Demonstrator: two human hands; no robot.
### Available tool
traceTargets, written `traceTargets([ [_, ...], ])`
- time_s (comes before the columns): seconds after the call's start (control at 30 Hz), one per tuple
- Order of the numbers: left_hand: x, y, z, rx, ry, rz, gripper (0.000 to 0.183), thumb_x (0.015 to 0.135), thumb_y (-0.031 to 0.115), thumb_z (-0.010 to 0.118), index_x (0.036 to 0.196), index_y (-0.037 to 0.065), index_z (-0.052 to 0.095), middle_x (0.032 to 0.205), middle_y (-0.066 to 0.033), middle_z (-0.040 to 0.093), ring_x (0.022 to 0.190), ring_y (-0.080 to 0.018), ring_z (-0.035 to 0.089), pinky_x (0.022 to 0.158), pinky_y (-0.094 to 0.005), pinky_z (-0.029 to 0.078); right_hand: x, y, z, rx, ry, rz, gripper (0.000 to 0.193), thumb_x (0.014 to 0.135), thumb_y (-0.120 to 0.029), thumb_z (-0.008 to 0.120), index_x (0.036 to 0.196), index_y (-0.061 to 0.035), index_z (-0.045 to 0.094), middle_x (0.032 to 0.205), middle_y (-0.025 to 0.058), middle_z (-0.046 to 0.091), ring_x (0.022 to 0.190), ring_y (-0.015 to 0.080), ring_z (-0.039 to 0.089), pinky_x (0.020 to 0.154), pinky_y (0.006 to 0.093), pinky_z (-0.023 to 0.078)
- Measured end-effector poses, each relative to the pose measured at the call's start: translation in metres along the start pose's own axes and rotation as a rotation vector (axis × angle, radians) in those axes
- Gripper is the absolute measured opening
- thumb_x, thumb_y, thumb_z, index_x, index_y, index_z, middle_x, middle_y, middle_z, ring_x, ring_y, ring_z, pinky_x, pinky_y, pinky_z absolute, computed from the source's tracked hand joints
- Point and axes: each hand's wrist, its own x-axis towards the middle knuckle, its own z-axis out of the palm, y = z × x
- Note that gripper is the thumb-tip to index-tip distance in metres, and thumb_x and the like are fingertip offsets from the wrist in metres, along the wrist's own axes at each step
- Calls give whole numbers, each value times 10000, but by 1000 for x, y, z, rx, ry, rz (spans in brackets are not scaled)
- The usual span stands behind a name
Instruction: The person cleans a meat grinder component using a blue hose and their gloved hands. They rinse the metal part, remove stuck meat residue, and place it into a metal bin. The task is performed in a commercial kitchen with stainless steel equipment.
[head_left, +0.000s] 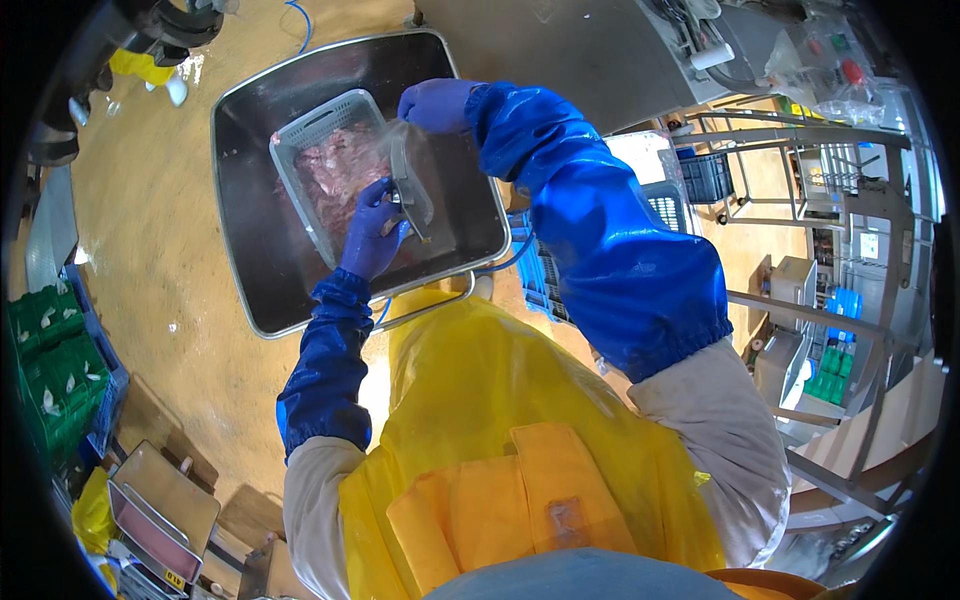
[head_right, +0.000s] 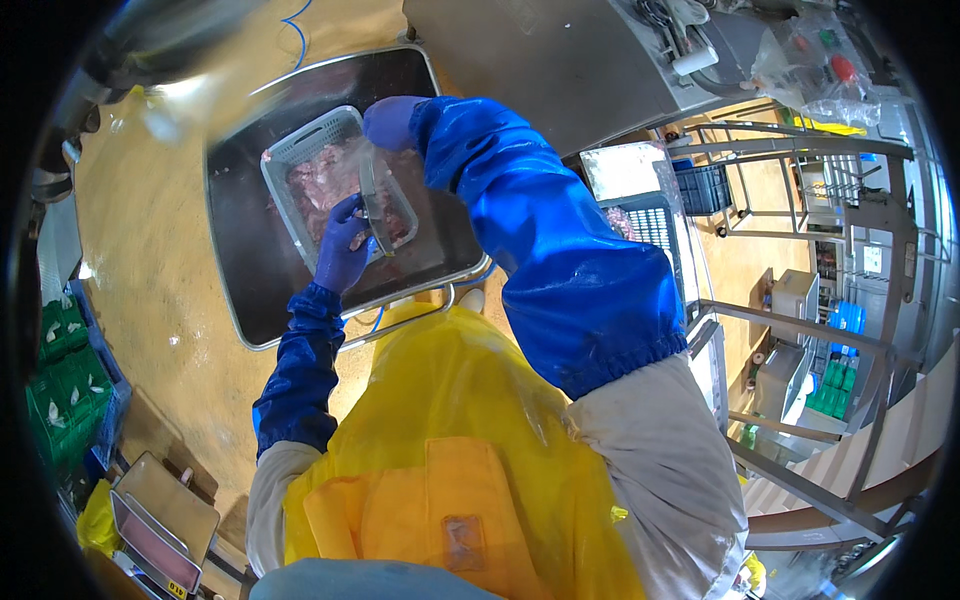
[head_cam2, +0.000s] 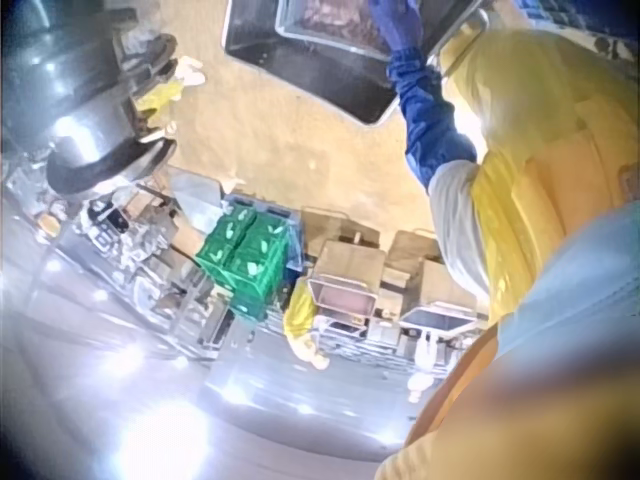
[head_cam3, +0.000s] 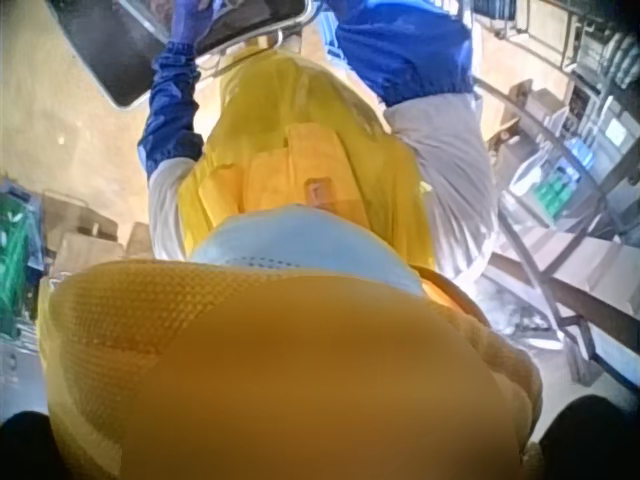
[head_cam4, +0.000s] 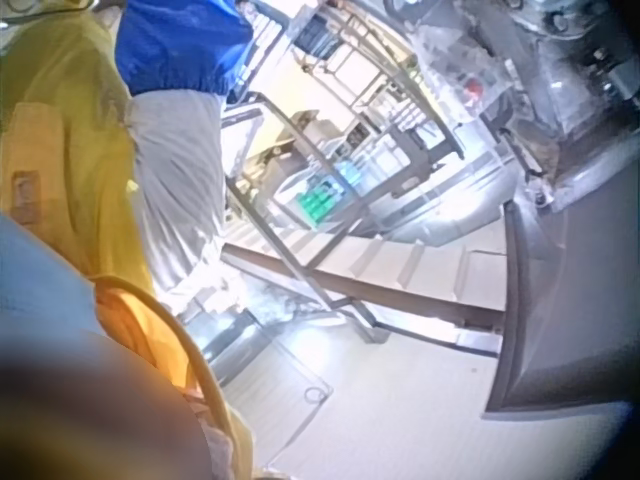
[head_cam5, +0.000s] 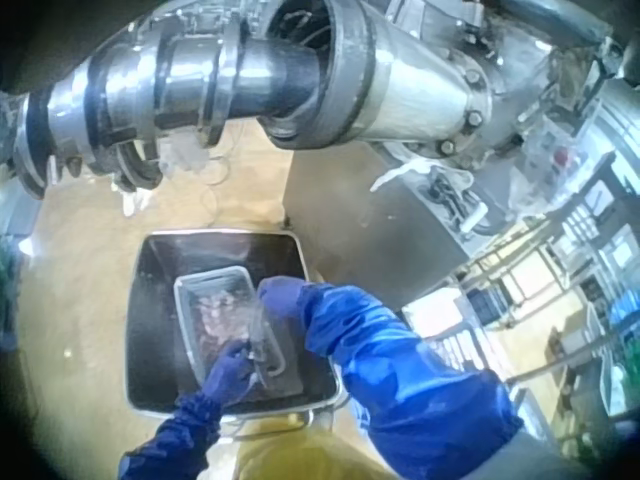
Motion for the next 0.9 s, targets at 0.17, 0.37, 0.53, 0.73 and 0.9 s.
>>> traceTargets([
  [0.17, 14, 11, 23, 150, 14, 81, 368, 745, -71, 687, 1093, 32, 627, 1279, -166, 541, 1181, -316, 544, 980, -354, 453, -30, 19, 22, 129, 19, 48, 344, 880, -216, 513, 1151, -67, 667, 1128, 174, 679, 1071, 351, 636, 938, 435, 489],
  [0.37, 36, 18, 71, 259, -173, 126, 403, 767, 12, 733, 1152, 15, 615, 1281, -164, 535, 1170, -330, 551, 989, -368, 453, -126, 50, 50, 390, 51, 141, 349, 887, -210, 538, 1201, -92, 637, 1079, 164, 693, 973, 346, 663, 864, 431, 511],
  [0.53, 72, 20, 143, 378, -133, 157, 371, 793, 9, 717, 1146, -6, 603, 1289, -164, 518, 1184, -303, 530, 1014, -374, 427, -221, 134, 98, 564, 447, 154, 313, 945, -204, 503, 1185, -46, 628, 1134, 182, 669, 1041, 327, 640, 889, 407, 499],
  [0.73, 178, 89, 254, 2, 30, 55, 313, 848, 63, 713, 1128, -19, 599, 1146, -128, 563, 1048, -230, 577, 916, -355, 470, -403, 179, 145, 1094, 601, 490, 306, 955, -154, 525, 1233, -59, 610, 1089, 162, 669, 1015, 253, 643, 914, 371, 496],
  [0.9, 289, 125, 287, 254, 80, 298, 231, 853, 119, 745, 1004, 11, 607, 917, -64, 579, 833, -155, 545, 733, -311, 469, -471, 172, 86, 772, 906, 608, 285, 959, -157, 514, 1216, -70, 602, 1038, 196, 674, 951, 294, 668, 846, 400, 520],
])
